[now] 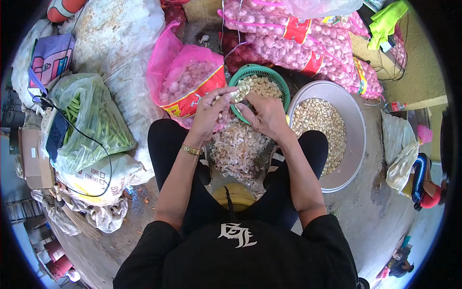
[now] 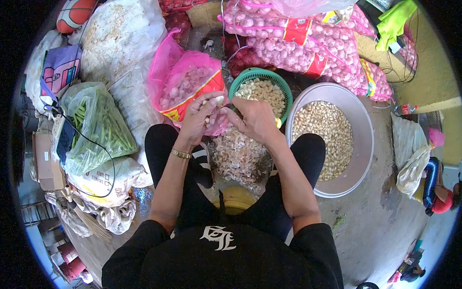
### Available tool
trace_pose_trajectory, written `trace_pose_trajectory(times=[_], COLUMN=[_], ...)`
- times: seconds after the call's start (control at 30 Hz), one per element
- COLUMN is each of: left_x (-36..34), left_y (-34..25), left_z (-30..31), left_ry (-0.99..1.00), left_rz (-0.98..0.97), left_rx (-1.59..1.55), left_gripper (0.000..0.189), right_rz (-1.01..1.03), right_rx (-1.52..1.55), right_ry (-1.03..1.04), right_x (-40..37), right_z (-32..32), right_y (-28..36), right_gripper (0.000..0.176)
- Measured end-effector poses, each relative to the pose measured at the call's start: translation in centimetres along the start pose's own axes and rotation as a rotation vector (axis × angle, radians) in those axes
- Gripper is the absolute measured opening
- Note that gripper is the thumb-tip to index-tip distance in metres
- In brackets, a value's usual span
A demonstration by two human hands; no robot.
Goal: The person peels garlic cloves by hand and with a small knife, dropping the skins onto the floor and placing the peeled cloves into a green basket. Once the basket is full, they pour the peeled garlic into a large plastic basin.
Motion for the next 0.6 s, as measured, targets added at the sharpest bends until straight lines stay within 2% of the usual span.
trace_pose_trajectory(times=[0.1,0.17,0.6], left_x=[-0.1,0.0,-0.1], left_y=[-0.5,0.0,-0.3], left_z=[-0.1,0.2,-0.5], left_ry=[-0.006,0.028,0.02], left_rz=[-0.034,-0.042,-0.031], left_rx=[0.02,0.065,0.124], left_gripper=[0.031,0.029,0.024], right_rz=[-0.103,-0.032,-0.003], right_rx=[0.087,-0.058,-0.123], right_ry=[0.038,-0.125,-0.129], right_x=[-0.2,-0.4,-0.2], right_z=[-0.2,1.4,1.4], right_y=[-1.2,-0.4,0.2], right_gripper=[0.025,0.025,0.023])
Point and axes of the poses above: each hand's wrist, its own x-axis towards the middle knuckle, its own z-axis out of the back of the hand, y = z × x, the point moved 8 cm from there along x, towards the middle knuckle, and after that the axes turned 14 degrees about y, right-handed, at the moved point
